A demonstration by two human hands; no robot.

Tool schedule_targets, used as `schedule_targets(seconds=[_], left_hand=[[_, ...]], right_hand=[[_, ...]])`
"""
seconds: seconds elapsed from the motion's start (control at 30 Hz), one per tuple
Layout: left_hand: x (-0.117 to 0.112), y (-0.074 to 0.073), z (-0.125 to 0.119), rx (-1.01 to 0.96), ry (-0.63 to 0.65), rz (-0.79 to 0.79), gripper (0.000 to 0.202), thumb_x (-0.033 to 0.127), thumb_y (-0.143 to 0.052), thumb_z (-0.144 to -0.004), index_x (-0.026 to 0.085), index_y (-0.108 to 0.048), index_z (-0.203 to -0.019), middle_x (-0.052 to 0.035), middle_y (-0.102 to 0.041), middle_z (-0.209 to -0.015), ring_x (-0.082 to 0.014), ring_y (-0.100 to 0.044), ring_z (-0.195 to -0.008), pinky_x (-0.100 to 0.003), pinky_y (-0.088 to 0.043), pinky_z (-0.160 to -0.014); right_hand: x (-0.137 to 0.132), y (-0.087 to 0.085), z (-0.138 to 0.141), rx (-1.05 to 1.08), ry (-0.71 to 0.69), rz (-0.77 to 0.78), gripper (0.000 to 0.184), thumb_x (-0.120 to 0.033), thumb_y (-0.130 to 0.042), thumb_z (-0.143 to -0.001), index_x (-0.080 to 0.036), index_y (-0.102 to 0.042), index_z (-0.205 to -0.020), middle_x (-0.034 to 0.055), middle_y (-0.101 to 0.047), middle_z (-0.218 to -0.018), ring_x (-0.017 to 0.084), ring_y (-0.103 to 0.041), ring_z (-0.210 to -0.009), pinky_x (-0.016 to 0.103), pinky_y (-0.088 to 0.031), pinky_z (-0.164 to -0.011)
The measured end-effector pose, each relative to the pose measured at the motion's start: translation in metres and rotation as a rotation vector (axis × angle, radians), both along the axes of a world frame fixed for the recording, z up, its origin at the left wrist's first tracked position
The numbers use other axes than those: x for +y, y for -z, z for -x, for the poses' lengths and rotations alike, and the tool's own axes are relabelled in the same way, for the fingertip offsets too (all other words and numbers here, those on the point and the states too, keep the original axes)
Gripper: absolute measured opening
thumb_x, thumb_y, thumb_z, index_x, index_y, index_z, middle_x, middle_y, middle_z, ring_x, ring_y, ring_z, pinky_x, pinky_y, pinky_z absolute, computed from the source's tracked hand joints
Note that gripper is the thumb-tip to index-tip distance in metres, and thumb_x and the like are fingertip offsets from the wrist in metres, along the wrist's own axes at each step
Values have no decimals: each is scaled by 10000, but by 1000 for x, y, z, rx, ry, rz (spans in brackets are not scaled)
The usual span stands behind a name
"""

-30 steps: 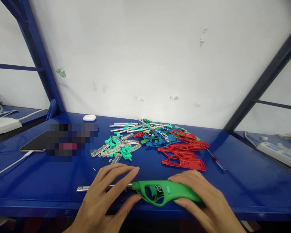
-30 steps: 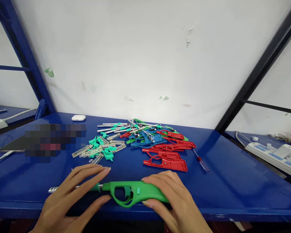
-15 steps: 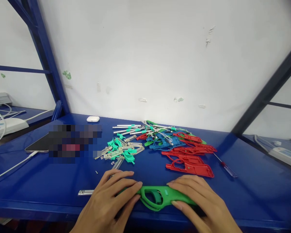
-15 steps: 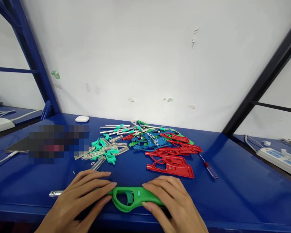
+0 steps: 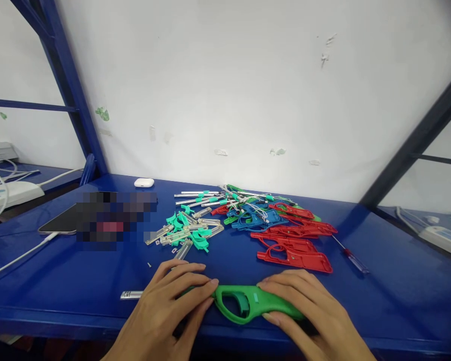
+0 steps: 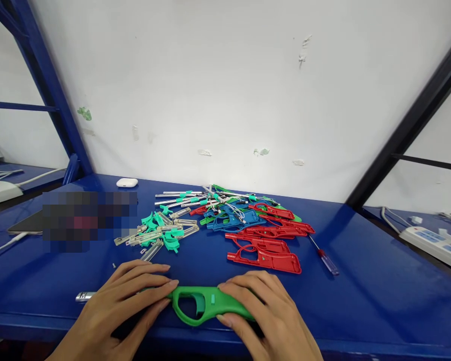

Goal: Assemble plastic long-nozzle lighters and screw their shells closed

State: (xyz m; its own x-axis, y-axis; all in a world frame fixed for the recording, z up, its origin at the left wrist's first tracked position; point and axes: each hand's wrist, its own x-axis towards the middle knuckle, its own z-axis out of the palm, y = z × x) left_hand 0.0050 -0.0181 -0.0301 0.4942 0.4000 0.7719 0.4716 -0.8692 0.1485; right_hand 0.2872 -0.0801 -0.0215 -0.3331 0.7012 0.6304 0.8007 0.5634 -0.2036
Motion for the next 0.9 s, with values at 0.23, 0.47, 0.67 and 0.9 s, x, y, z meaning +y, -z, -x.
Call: schedule_targets(seconds=[0.23, 0.47, 0.67, 0.9], left_hand=[[-1, 2, 1, -19, 39, 8, 342, -13, -577, -971, 204, -709, -1199, -37, -803, -1060, -199, -746, -1061, -373, -560, -997], [-1, 4, 2, -9, 39, 15, 372, -9, -585, -979, 229, -692, -1245, -32, -794, -1086, -211, -722, -1105, -398, -520, -1019], [-1, 0, 0, 3, 69, 24, 347, 1, -566, -1012, 206, -688, -1264, -36, -775, -1057, -206, -695, -1050, -387, -490, -969], [-4, -3, 0, 45, 70, 43, 351, -12, -563, -1018, 181, -680, -1288, -22, -756, -1043, -197, -654, -1065, -380, -456, -974]], right_hand=[[-3, -1, -1, -2, -7, -2, 213, -374, -633, -1063, -336, -739, -1245, -27, -819, -1128, 178, -770, -1009, 253, -631, -921], [-5, 1, -1, 31, -3, 86, 224, -320, -653, -1052, -344, -735, -1259, -12, -805, -1158, 196, -751, -1058, 282, -623, -931], [-6, 6, -5, 51, 13, 122, 235, -321, -674, -1042, -371, -735, -1264, -45, -805, -1183, 191, -748, -1077, 300, -614, -964], [-6, 7, -6, 66, 18, 158, 253, -367, -682, -1041, -384, -747, -1285, -45, -811, -1214, 210, -756, -1092, 336, -613, -961]])
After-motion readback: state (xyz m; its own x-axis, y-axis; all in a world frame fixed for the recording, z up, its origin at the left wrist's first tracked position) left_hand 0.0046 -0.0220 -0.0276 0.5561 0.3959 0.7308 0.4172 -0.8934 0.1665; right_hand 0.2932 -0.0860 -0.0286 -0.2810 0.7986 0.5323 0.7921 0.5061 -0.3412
